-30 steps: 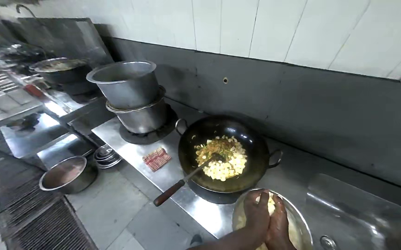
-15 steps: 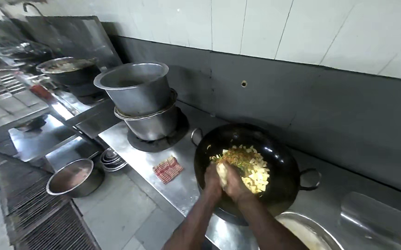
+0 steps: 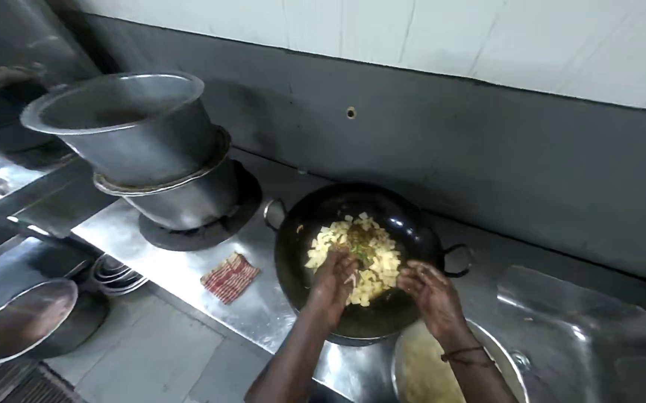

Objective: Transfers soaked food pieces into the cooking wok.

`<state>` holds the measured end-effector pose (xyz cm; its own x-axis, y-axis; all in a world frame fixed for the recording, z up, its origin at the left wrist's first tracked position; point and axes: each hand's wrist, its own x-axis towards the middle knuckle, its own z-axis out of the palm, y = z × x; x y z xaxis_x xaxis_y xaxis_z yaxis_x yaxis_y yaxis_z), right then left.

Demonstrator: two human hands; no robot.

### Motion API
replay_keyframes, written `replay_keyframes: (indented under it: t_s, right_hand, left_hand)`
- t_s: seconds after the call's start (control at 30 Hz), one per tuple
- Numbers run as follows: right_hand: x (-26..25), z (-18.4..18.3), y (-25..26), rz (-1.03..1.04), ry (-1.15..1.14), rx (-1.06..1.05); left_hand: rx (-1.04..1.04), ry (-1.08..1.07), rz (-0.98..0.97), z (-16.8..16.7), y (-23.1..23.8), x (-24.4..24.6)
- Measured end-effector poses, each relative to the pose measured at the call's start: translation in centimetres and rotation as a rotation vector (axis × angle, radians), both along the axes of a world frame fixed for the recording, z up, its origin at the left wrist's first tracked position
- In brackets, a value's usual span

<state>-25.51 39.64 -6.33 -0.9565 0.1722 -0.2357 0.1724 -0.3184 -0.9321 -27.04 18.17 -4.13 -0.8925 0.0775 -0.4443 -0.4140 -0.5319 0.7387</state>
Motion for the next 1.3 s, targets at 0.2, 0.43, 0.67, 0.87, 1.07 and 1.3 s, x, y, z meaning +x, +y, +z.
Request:
replay_keyframes:
  t_s: [0.2, 0.43, 0.67, 0.87, 1.07, 1.3]
  right_hand:
    - [8.7, -5.1, 8.9, -0.115, -0.147, 0.128]
    - [14.1, -10.2, 16.7, 0.05, -0.314, 0.496]
    - [13.9, -13.4, 17.6, 0.415, -0.366, 0.984]
    - [8.8, -20.2, 16.2, 0.601, -0.205, 1.357]
    - [8.1, -22.7, 16.6, 0.626, -0.162, 1.471]
    - [10.8, -22.4, 17.7, 0.538, -0.302, 1.499]
  left_hand:
    - [0.057, -0.079, -0.37, -4.0, 11.6, 7.1]
    - [-0.43, -0.025, -0.752, -10.1, 19.2, 12.1]
    - [-1.009, 0.168, -1.008, -16.9, 21.2, 10.6]
    - [-1.352, 0.454, -1.194, -21.9, 22.4, 8.3]
    - [-1.525, 0.602, -1.18, -24.4, 22.2, 7.8]
    - [-1.567, 0.415, -1.249, -22.5, 23.0, 9.5]
